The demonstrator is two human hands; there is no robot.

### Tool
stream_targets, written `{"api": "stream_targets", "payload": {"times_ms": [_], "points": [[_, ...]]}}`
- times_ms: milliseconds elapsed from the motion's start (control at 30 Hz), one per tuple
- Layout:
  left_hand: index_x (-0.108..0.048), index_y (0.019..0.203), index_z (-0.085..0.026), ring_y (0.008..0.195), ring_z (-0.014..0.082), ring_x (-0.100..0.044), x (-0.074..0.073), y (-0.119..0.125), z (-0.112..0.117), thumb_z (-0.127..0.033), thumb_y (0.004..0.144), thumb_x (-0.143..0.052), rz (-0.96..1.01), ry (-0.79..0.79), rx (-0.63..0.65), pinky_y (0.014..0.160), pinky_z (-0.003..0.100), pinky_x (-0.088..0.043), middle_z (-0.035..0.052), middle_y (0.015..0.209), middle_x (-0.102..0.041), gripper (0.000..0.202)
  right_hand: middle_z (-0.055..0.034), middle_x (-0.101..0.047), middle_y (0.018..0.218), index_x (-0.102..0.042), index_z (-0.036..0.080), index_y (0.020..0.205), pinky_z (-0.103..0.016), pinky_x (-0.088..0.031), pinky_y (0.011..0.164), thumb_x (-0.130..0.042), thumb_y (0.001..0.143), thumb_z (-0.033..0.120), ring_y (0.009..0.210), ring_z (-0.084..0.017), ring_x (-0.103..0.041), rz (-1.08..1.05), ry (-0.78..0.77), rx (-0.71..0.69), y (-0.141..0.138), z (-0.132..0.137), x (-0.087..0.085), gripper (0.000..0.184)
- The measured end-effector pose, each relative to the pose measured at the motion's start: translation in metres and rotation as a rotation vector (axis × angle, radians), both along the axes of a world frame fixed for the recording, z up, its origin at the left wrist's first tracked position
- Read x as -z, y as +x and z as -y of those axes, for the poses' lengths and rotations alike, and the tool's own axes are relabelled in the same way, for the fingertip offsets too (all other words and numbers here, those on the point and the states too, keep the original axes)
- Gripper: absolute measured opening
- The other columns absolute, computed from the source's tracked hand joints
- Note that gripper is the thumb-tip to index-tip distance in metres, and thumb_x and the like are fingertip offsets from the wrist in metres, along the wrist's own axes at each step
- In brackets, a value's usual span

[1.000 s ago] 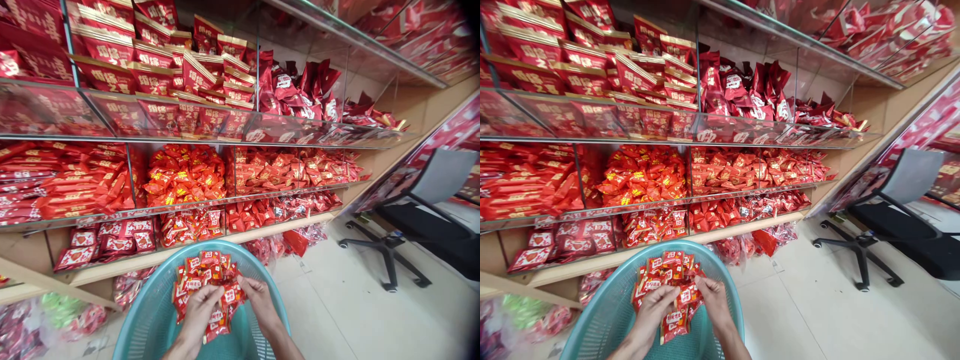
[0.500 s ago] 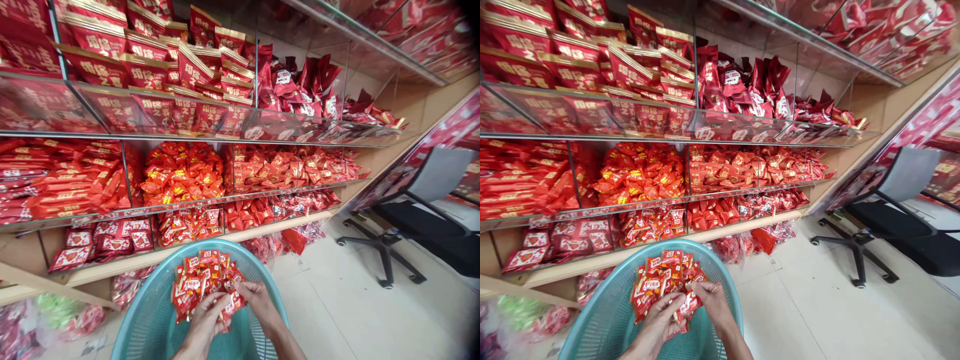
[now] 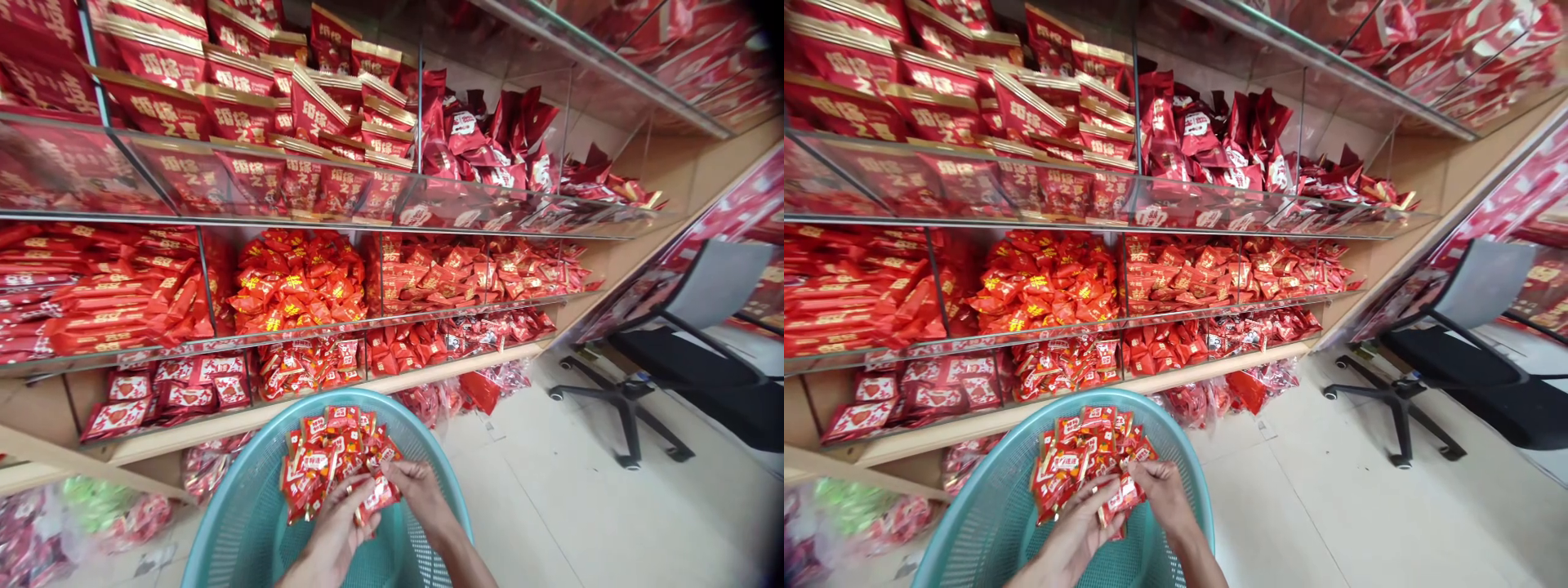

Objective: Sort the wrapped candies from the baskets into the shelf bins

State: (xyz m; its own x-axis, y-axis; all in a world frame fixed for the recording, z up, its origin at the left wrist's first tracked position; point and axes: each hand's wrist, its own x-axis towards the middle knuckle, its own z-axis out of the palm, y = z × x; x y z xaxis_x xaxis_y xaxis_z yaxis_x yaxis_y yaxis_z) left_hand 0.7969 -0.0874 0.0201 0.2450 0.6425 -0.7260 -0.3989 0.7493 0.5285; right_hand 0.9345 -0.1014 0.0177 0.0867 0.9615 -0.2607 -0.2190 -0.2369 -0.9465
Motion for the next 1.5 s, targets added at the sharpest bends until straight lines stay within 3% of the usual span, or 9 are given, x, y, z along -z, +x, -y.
{"api": "stream_targets", "payload": {"times_ms": [300, 500, 600, 767, 900, 1200, 1367, 1500], "points": [[-0.062, 0.085, -0.015, 0.069, 0.014, -0.067, -0.003, -0.002, -0.001, -0.013, 0.064, -0.075, 0.036, -0.034, -0.06, 0.064, 0.024, -0.055, 0.0055, 0.082, -0.072, 0.024, 0.0025, -0.047, 0.05, -0.062, 0.012, 0.054, -0.022, -0.03, 0.052, -0.063, 0.065, 0.061, 0.05, -0.008, -0.036, 0.061, -0.018, -0.012, 0.0, -0.001, 0.0, 0.05], [-0.065, 0.083, -0.011, 0.06, 0.0151, -0.067, -0.001, -0.004, 0.005, -0.042, 0.062, -0.075, -0.046, -0.014, 0.198, 0.052, 0.021, -0.052, 0.0107, 0.077, -0.072, 0.038, 0.0016, -0.049, 0.049, -0.063, 0.012, 0.058, -0.021, -0.032, 0.049, -0.058, 0.063, 0.07, 0.05, -0.009, -0.039, 0.172, -0.072, 0.029, 0.003, -0.001, 0.005, 0.058], [-0.065, 0.083, -0.01, 0.055, 0.012, -0.064, 0.001, -0.004, 0.003, -0.048, 0.063, -0.072, -0.079, 0.011, 0.225, 0.048, 0.018, -0.049, 0.0107, 0.074, -0.072, 0.043, 0.0009, -0.052, 0.05, -0.065, 0.012, 0.062, -0.021, -0.033, 0.047, -0.057, 0.064, 0.069, 0.049, -0.01, -0.042, 0.225, -0.072, 0.066, 0.005, -0.003, 0.009, 0.057], [-0.061, 0.081, -0.012, 0.053, 0.01, -0.063, 0.002, -0.004, -0.004, -0.047, 0.066, -0.071, -0.061, 0.04, 0.169, 0.05, 0.018, -0.049, 0.0099, 0.072, -0.071, 0.04, -0.0048, -0.064, 0.064, -0.067, 0.013, 0.078, -0.026, -0.042, 0.051, -0.058, 0.068, 0.061, 0.057, -0.017, -0.055, 0.313, -0.019, 0.153, 0.009, -0.006, 0.019, 0.049], [-0.06, 0.078, -0.012, 0.053, 0.0106, -0.063, 0.004, 0.0, -0.012, -0.044, 0.064, -0.073, -0.057, 0.032, 0.185, 0.052, 0.019, -0.05, 0.009, 0.067, -0.07, 0.037, -0.0093, -0.069, 0.077, -0.066, 0.013, 0.083, -0.03, -0.047, 0.062, -0.051, 0.077, 0.047, 0.07, -0.022, -0.061, 0.512, 0.027, 0.218, 0.012, -0.007, 0.024, 0.037], [-0.053, 0.066, -0.015, 0.044, 0.011, -0.06, 0.012, 0.024, -0.028, -0.043, 0.064, -0.072, -0.156, 0.057, 0.196, 0.041, 0.016, -0.044, 0.0051, 0.052, -0.065, 0.034, -0.0082, -0.07, 0.091, -0.063, 0.018, 0.1, -0.032, -0.045, 0.076, -0.04, 0.083, 0.031, 0.086, -0.024, -0.063, 0.93, -0.07, 0.142, 0.013, 0.0, 0.025, 0.032], [-0.053, 0.073, -0.016, 0.062, 0.0176, -0.069, 0.009, 0.034, -0.034, -0.031, 0.067, -0.073, -0.105, 0.018, 0.092, 0.061, 0.024, -0.054, 0.0029, 0.056, -0.066, 0.026, -0.0093, -0.069, 0.095, -0.055, 0.016, 0.117, -0.032, -0.043, 0.081, -0.041, 0.085, 0.028, 0.09, -0.025, -0.062, 1.015, -0.124, 0.136, 0.007, 0.002, 0.019, 0.037], [-0.051, 0.077, -0.018, 0.075, 0.019, -0.07, 0.011, 0.035, -0.032, -0.024, 0.07, -0.071, -0.024, -0.002, 0.045, 0.078, 0.028, -0.054, 0.0034, 0.064, -0.069, 0.022, -0.0085, -0.067, 0.102, -0.059, 0.019, 0.112, -0.03, -0.041, 0.084, -0.035, 0.088, 0.026, 0.096, -0.023, -0.061, 0.983, -0.11, 0.083, 0.005, -0.001, 0.011, 0.035]]}}
